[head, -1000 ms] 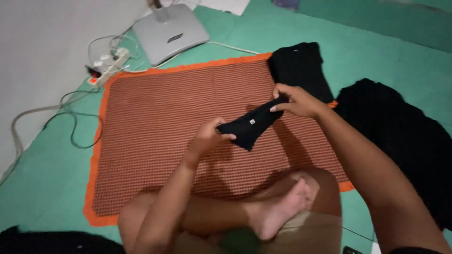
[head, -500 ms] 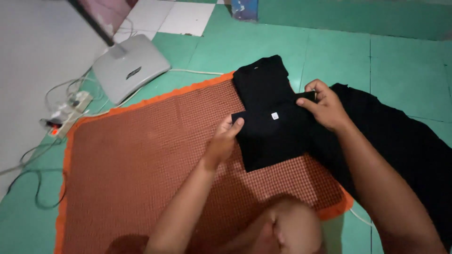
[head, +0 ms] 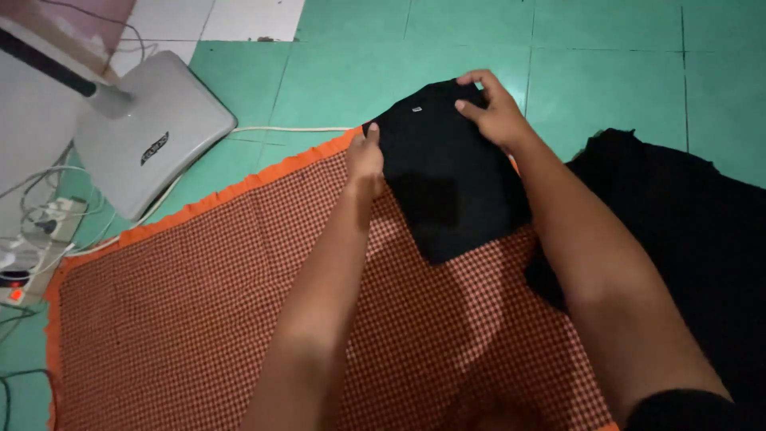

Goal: The person folds a black t-shirt on a checkered mat, smoothing it out and folding it into a compact rectangle. They then place the folded shirt aside and pick up another black t-shirt to repeat the folding process.

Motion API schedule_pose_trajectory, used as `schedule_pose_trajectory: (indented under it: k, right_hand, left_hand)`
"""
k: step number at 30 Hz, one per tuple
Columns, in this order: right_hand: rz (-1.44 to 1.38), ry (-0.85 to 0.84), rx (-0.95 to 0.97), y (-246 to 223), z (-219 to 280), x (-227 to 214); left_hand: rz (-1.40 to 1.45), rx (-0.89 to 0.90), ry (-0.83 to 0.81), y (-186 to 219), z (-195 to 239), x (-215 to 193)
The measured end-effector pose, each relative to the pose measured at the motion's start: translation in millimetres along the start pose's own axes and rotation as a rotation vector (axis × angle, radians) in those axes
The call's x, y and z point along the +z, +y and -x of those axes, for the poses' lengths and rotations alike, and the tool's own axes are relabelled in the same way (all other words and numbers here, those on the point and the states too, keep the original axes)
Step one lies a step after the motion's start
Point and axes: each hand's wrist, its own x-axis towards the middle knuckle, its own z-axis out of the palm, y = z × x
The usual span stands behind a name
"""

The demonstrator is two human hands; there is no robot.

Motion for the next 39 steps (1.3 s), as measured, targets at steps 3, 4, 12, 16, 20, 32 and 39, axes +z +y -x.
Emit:
schedule_pose_trajectory:
  k: [3,4,12,16,20,32,39]
  right_hand:
    - [-0.075,-0.024,-0.188,46,-8,-9]
    - [-0.078,-0.025,-0.174,48,2,-13]
    - [0.005,-0.124,-0.035,39,86,-38]
    - [0.039,-0.142,0.001,9,112,-43]
    - [0.059,-0.149,0.088,16,111,-50]
    - [0.448,-0.205,0.101,78,101,-66]
    - [1.16,0.009,-0.076,82,105,-38]
  left_hand:
    - [0.082,0.153,0.022,-28,-24,5]
    - [0.076,0.139,0.021,-34,-15,3]
    - [-0.11,0.005,-0.235,-62,88,-3]
    - [-0.146,0.163,-0.234,-49,104,2]
    - [-0.095,0.253,-0.217,-42,122,-4]
    - [-0.087,0.147,-0.352,-65,117,1]
    - [-0.626,1.136,0.347,-74,107,-10]
